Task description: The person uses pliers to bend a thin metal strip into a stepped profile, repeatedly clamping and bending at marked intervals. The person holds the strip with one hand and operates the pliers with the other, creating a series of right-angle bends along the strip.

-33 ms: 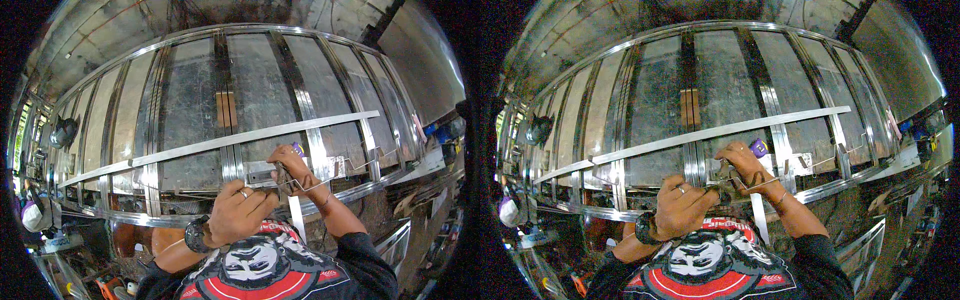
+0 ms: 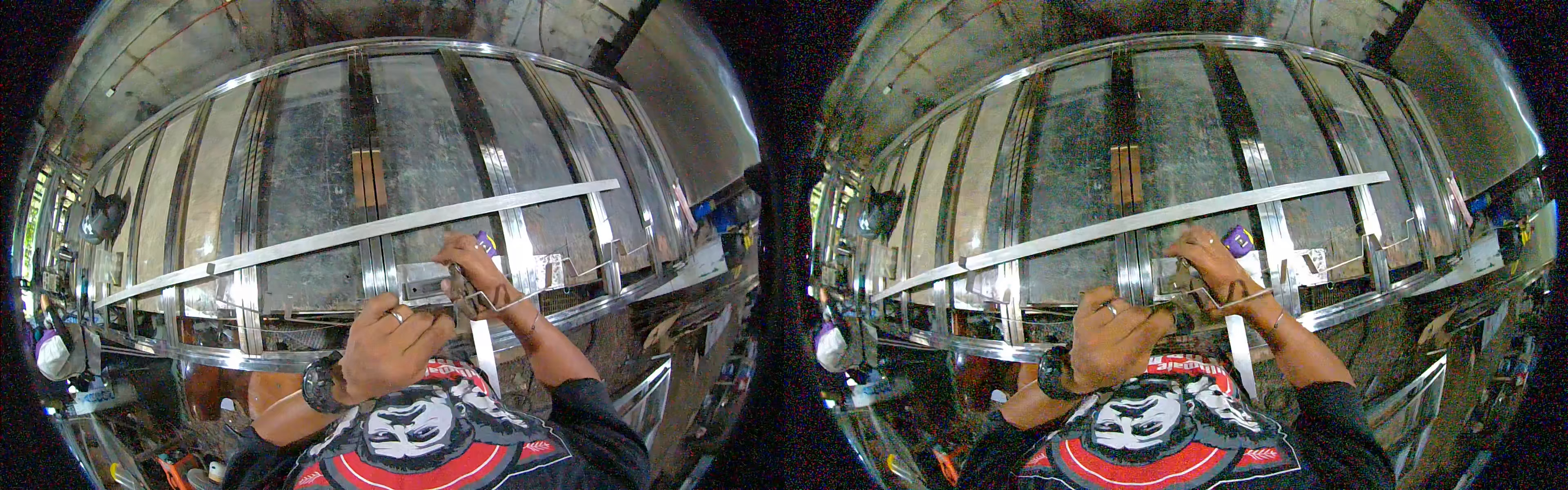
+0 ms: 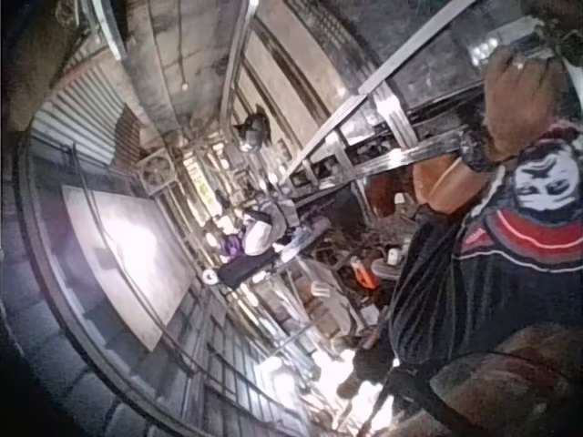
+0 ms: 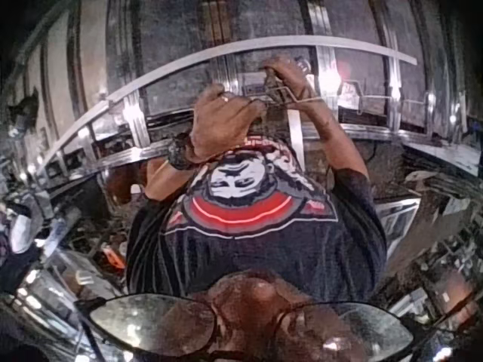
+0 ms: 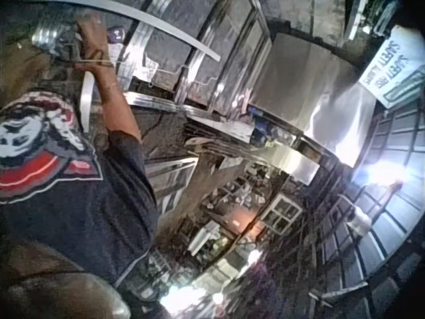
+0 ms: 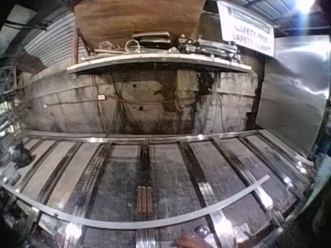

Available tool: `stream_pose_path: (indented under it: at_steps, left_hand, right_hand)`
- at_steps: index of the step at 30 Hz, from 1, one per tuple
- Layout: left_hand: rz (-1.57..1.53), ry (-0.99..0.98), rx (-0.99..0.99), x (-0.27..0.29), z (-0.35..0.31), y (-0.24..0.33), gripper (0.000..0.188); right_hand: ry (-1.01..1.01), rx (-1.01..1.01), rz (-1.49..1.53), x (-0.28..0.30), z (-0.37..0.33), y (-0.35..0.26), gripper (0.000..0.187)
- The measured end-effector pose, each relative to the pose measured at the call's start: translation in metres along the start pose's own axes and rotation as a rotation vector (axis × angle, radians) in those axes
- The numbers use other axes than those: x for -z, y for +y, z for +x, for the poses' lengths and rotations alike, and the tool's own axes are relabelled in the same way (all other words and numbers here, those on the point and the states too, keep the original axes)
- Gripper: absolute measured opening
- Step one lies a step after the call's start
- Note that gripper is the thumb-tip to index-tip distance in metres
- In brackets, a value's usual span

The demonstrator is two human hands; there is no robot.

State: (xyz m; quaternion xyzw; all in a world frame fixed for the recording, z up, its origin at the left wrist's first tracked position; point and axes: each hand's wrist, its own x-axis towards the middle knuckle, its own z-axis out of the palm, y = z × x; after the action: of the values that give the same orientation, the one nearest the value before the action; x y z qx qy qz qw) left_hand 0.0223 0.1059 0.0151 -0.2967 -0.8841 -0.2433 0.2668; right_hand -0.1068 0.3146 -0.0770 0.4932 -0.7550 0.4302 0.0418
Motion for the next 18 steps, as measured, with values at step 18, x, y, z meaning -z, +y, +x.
stream_pose_path:
  at_steps: [18]
  left_hand:
    - [0.003,0.124,0.036,0.004,-0.001,-0.002,0.023]
  right_hand:
    - [-0.02,-0.062,-0.117,0.018,0.002,0.001,0.032]
